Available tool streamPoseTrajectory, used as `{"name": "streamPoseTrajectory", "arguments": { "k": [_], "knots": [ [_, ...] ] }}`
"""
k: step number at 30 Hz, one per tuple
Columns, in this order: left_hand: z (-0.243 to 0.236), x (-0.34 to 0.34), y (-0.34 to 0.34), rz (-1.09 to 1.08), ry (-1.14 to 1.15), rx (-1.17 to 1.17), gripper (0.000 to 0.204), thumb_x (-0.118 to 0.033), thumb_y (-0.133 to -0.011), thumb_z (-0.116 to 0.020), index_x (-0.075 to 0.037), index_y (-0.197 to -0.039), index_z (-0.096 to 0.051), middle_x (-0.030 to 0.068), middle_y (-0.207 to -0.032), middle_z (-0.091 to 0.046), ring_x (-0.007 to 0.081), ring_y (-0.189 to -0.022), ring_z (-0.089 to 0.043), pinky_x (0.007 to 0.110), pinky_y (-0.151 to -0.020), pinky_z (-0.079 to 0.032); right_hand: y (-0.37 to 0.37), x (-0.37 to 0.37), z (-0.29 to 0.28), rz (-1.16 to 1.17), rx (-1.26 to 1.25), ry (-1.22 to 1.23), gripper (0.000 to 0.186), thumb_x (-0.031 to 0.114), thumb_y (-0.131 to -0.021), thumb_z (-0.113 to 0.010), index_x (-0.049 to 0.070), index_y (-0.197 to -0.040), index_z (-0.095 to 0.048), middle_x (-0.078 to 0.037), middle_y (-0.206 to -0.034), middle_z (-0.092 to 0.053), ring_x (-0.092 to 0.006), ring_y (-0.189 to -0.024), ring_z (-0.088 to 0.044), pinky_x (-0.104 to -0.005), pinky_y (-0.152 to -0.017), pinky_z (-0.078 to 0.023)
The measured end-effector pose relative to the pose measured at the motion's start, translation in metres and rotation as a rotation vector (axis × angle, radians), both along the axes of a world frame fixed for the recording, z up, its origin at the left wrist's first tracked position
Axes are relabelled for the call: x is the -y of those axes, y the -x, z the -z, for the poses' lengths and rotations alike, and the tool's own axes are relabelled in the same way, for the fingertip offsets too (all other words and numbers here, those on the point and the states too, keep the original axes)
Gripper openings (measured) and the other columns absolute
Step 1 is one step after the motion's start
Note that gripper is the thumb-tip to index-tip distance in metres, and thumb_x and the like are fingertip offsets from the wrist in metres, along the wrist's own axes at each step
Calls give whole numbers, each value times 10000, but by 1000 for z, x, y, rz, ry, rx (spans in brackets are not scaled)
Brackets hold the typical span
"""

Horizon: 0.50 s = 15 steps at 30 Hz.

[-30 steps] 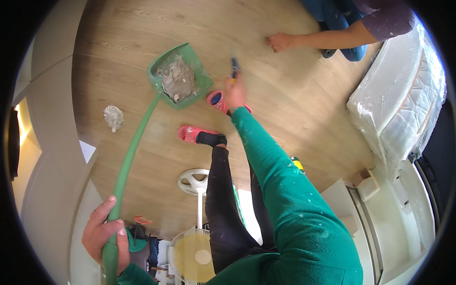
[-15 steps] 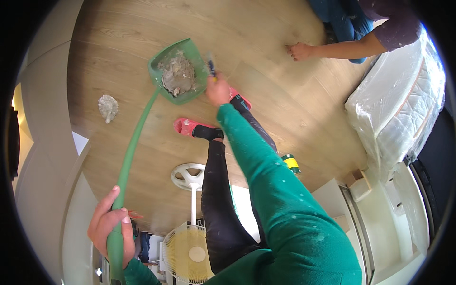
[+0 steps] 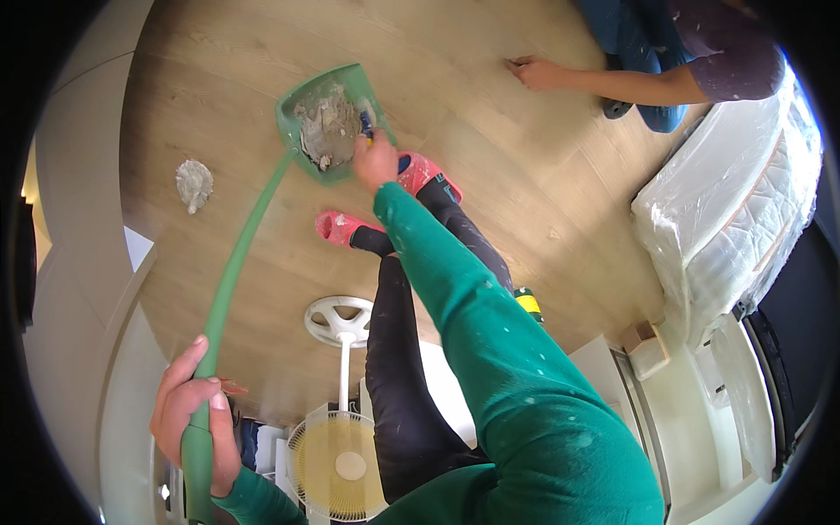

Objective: The person applies a substance to a floor gap using a brush, wipes the area with a cloth, and smooths it using a scraper.

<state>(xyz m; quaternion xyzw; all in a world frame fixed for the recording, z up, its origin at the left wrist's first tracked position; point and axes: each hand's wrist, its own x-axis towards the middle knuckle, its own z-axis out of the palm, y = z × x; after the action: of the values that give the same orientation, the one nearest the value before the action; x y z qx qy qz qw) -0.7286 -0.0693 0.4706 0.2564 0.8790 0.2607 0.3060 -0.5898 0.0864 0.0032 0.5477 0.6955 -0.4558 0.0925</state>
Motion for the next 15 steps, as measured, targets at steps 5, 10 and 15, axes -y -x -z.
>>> {"name": "streamPoseTrajectory", "arguments": {
  "k": [5, 10, 15],
  "knots": [
    [-8, 12, -2, 20, 51, -8, 37, 14, -888, -589, 33, -909, -614, 303, -1209, -695, 266, -755, -676, 349, -595, -586, 17, -110, -7, -104, -94, -134, 452, 368, -976, -607, 4, -1241, -633, -285, -1011, -731, -492, -943, -703, -571, -848, -548],
    [-7, -7, -2, -51, 95, 37, 69, 15, -902, -600, 39, -949, -645, 271, -1215, -707, 286, -856, -689, 372, -718, -568, 60, -139, 22, -396, 150, -199, 430, 376, -976, -593, 24, -1222, -616, -259, -1032, -737, -450, -972, -713, -566, -903, -529],
    [-1, -18, 0, -166, 87, 87, 123, -7, -954, -606, 54, -1035, -674, 253, -1284, -694, 327, -1070, -694, 400, -941, -540, 15, -59, -49, -348, -32, 33, 409, 370, -1003, -588, 32, -1230, -624, -282, -1004, -725, -459, -957, -704, -562, -818, -550]
  ]
}}
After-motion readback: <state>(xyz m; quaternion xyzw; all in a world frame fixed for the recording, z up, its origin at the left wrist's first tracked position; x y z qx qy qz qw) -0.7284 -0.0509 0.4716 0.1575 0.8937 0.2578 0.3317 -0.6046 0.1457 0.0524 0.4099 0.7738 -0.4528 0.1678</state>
